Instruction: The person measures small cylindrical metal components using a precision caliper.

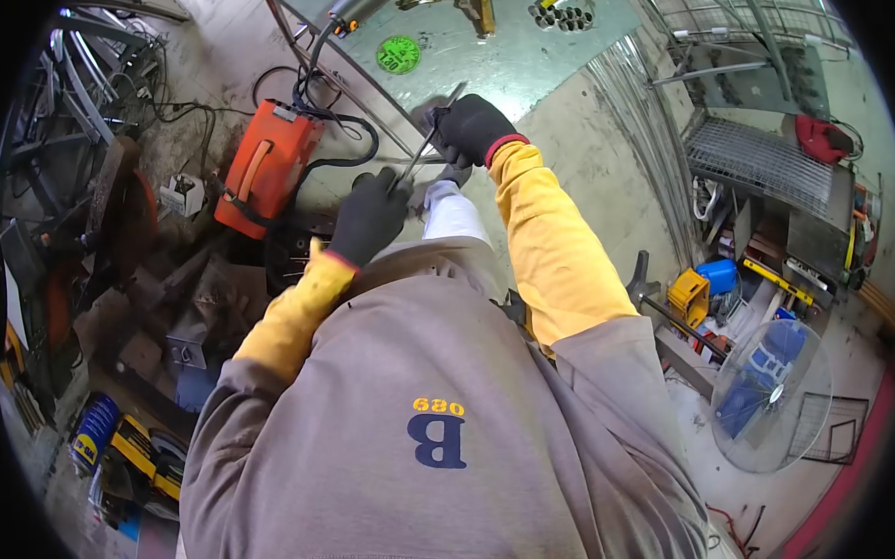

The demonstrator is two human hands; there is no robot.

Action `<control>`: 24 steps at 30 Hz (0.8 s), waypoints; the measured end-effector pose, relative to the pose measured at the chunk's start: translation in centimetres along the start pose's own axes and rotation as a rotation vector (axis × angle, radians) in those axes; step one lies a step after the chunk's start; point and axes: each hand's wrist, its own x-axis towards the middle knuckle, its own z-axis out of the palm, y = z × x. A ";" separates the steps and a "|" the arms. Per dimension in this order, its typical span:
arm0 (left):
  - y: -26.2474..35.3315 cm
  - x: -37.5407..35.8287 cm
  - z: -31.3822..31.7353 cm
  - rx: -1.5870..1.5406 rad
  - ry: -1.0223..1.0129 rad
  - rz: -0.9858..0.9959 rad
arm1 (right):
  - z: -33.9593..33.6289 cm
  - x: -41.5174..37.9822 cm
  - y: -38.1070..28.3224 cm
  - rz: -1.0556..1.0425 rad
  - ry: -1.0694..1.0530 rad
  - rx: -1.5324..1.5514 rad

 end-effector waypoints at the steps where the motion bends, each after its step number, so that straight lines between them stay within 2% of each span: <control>1: 0.1 -1.2 -0.7 -0.153 -0.052 -0.063 | 0.3 0.0 0.3 -0.042 0.028 0.052; 2: 0.1 -1.1 -0.7 -0.150 -0.054 -0.067 | 0.2 -0.1 0.1 -0.042 0.024 0.055; 4: 0.0 0.1 -0.5 0.095 0.061 0.024 | -0.3 -0.3 -0.6 0.127 -0.081 0.053; 5: -0.1 2.1 -0.4 0.178 0.098 0.068 | 0.0 -0.3 -0.5 0.124 -0.082 0.048; 6: -0.6 3.9 -0.1 0.187 0.192 0.195 | 0.1 -0.2 -0.5 0.068 -0.061 -0.003; 8: -0.4 5.3 0.4 0.157 0.257 0.243 | -0.6 -0.3 -0.9 0.007 -0.030 -0.069; 9: -0.3 5.2 0.3 0.159 0.267 0.242 | -0.7 -0.7 -1.2 0.049 -0.006 0.035; 11: -0.2 4.7 0.0 0.128 0.149 0.145 | -0.5 -1.1 -1.4 0.136 0.025 0.211; 14: -0.1 4.5 -0.3 0.064 0.096 0.085 | -0.3 -1.4 -0.3 0.057 0.102 0.151; 15: 0.0 4.6 -0.5 0.066 0.101 0.082 | -0.1 -1.1 0.5 0.123 0.087 0.326; 18: 0.0 4.8 -0.9 0.063 0.058 0.057 | 0.1 -0.6 1.4 0.027 0.100 0.221; 20: 0.1 5.1 -1.2 0.063 -0.013 0.030 | 0.7 -0.7 1.5 0.028 0.113 0.276; 22: 0.2 4.9 -1.0 0.015 -0.017 0.023 | 1.1 -0.4 1.2 -0.125 0.266 0.050; 24: 0.3 4.6 -1.3 -0.036 -0.019 0.016 | 1.1 -0.6 0.6 -0.099 0.259 0.045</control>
